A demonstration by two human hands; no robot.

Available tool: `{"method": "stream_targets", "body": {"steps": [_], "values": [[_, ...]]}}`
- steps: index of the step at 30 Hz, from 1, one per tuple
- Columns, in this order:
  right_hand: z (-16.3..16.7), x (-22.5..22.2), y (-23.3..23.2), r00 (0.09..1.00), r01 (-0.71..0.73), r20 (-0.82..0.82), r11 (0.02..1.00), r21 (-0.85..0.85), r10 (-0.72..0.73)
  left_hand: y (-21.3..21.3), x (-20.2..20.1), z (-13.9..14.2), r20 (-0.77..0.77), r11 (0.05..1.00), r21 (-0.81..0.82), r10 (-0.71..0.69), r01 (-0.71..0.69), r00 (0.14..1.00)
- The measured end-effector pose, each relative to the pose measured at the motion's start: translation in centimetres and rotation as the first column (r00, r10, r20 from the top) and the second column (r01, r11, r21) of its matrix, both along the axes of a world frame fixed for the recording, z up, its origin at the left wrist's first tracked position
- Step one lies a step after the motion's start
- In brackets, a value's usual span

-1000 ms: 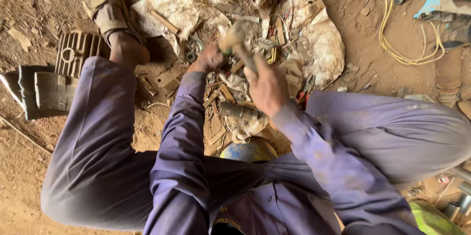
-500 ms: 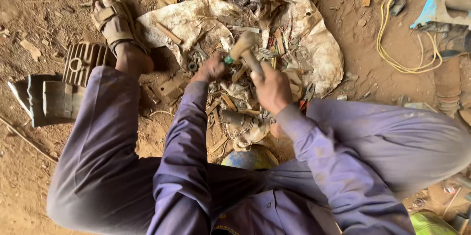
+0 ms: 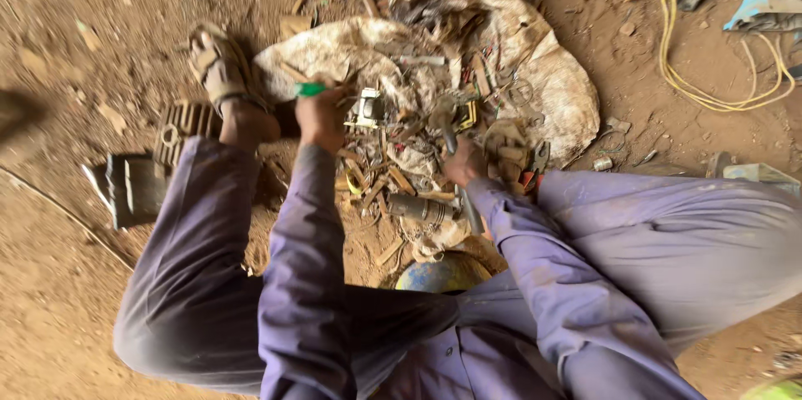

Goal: The person sits on the ground and dismantles scrap electric motor components, using a screwdriver to pry and unscrew parts from motor housings and using a hammer to strike and separate pieces. They sort through the debris pile on a cloth, handling metal housings, coils, and small hardware, and set disassembled pieces aside.

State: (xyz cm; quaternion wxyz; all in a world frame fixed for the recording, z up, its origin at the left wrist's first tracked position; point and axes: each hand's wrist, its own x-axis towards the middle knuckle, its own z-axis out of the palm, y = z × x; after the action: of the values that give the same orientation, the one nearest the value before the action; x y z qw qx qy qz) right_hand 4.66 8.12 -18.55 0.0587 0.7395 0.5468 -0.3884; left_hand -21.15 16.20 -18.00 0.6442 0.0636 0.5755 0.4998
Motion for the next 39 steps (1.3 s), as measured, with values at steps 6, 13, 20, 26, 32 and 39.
{"method": "stream_targets", "body": {"steps": [6, 13, 20, 26, 32, 39], "values": [[2.6, -1.8, 3.2, 0.727, -0.015, -0.678, 0.989, 0.147, 0.112, -1.9, 0.0, 4.8, 0.395, 0.960, 0.139, 0.172, -0.244, 0.902], [5.5, -2.8, 4.6, 0.358, 0.115, -0.931, 0.987, 0.114, 0.066, -6.2, 2.4, 10.5, 0.530, 0.860, 0.449, -0.036, -0.244, 0.847], [7.6, -3.3, 3.3, 0.574, 0.094, -0.810, 0.974, 0.208, 0.118, -9.4, -0.7, 18.3, 0.176, 0.853, 0.478, -0.329, 0.212, 0.928], [8.8, -4.9, 3.0, 0.858, -0.007, -0.441, 0.865, 0.502, 0.264, -8.7, -4.9, 22.5, -0.411, 0.679, 0.125, -0.628, 0.723, 0.661], [9.6, -5.1, 3.6, 0.953, -0.040, -0.242, 0.862, 0.505, 0.185, -7.4, -2.6, 19.7, -0.689, 0.527, -0.059, -0.636, 0.848, 0.348], [9.9, -3.2, 4.8, 0.934, 0.003, -0.324, 0.900, 0.435, 0.153, -7.5, -0.6, 18.2, -0.700, 0.563, -0.215, -0.659, 0.798, 0.275]]}}
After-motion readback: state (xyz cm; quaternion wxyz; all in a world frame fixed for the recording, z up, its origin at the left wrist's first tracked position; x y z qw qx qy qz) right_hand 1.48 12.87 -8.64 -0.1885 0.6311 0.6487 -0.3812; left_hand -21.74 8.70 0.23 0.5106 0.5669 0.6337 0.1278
